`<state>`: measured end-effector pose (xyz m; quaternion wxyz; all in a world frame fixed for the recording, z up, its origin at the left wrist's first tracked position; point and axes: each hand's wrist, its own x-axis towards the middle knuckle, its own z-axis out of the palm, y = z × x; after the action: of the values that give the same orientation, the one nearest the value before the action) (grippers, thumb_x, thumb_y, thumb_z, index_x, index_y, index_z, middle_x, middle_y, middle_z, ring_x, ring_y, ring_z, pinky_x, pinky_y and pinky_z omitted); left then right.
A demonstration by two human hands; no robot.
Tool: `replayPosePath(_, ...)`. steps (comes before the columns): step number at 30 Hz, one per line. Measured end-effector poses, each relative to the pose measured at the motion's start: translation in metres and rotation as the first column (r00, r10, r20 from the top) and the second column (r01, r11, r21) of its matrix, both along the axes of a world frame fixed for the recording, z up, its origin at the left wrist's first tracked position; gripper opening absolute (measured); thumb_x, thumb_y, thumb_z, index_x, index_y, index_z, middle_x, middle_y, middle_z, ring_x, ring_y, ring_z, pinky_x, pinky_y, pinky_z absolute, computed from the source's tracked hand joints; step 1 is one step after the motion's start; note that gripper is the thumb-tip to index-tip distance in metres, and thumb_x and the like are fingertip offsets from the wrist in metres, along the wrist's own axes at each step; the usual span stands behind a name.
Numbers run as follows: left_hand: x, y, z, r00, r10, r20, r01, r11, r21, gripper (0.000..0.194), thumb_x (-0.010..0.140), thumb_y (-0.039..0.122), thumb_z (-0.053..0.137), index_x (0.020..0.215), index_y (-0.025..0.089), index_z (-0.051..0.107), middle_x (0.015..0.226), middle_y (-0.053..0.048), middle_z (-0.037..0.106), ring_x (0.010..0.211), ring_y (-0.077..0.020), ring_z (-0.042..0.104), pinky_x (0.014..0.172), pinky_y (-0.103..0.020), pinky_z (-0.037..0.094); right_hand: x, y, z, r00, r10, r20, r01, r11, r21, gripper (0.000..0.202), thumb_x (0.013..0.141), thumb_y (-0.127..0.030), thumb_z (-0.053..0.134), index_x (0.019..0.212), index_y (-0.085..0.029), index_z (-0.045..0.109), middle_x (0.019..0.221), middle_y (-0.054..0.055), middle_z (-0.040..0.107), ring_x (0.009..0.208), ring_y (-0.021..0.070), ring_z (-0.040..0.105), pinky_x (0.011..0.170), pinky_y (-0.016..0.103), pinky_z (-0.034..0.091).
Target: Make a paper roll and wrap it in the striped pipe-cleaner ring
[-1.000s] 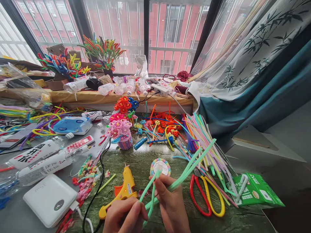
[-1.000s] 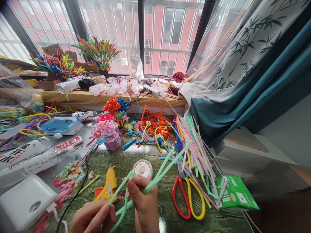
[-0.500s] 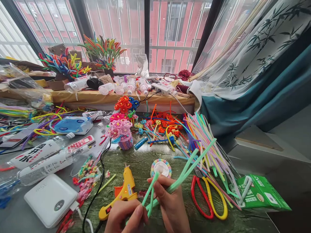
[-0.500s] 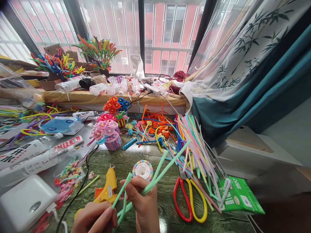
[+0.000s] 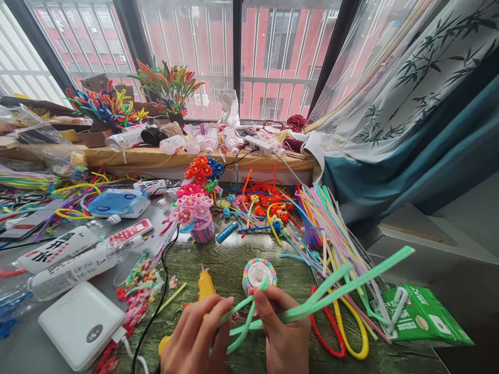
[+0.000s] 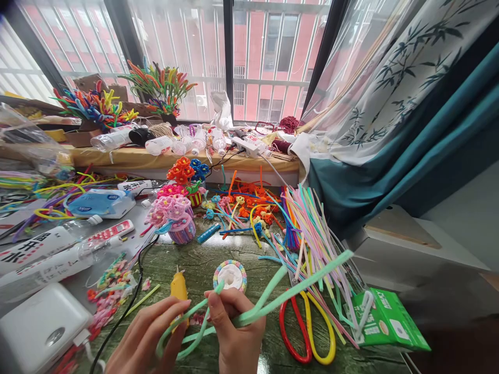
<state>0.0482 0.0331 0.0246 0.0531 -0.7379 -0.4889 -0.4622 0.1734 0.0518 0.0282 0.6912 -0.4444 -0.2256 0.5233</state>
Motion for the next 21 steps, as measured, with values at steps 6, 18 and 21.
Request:
replayPosePath(6,-0.003,0.002,0.001,0.905,0.118,-0.408,-0.021,0.972,0.233,0.035,0.091,0.028,0.066,0.122,0.012,0.066,0.110,-0.010,0.074,0.096,-0.0188,0.068,0.090,-0.030,0.047,-0.007,-0.006,0.010,0.996,-0.069,0.063,0.067,0.997,0.024,0.027,0.068,-0.046,0.085,0.064,-0.020,0.078,0.047,0.000,0.059,0.044,0.0089,0.048,0.044,0.018,0.041)
replayPosePath(18,0.001,0.003,-0.006,0.958,0.069,-0.280,-0.018,0.983,0.182,0.030,0.092,0.010,0.060,0.121,0.011,0.064,0.099,-0.006,0.077,0.088,-0.0136,0.071,0.087,-0.024,0.050,-0.004,-0.002,0.012,0.995,-0.099,0.026,0.100,0.994,-0.044,0.028,0.060,-0.044,0.089,0.066,-0.019,0.079,0.051,0.001,0.065,0.047,0.0105,0.057,0.050,0.018,0.048)
replayPosePath(21,0.000,0.001,-0.004,0.968,0.045,-0.247,-0.009,0.990,0.142,0.028,0.094,0.011,0.056,0.120,0.015,0.065,0.095,-0.004,0.077,0.085,-0.0129,0.072,0.084,-0.022,0.052,-0.003,-0.002,0.014,0.995,-0.094,0.015,0.095,0.992,-0.079,0.031,0.058,-0.045,0.089,0.065,-0.018,0.079,0.052,0.001,0.065,0.044,0.0107,0.055,0.050,0.022,0.050)
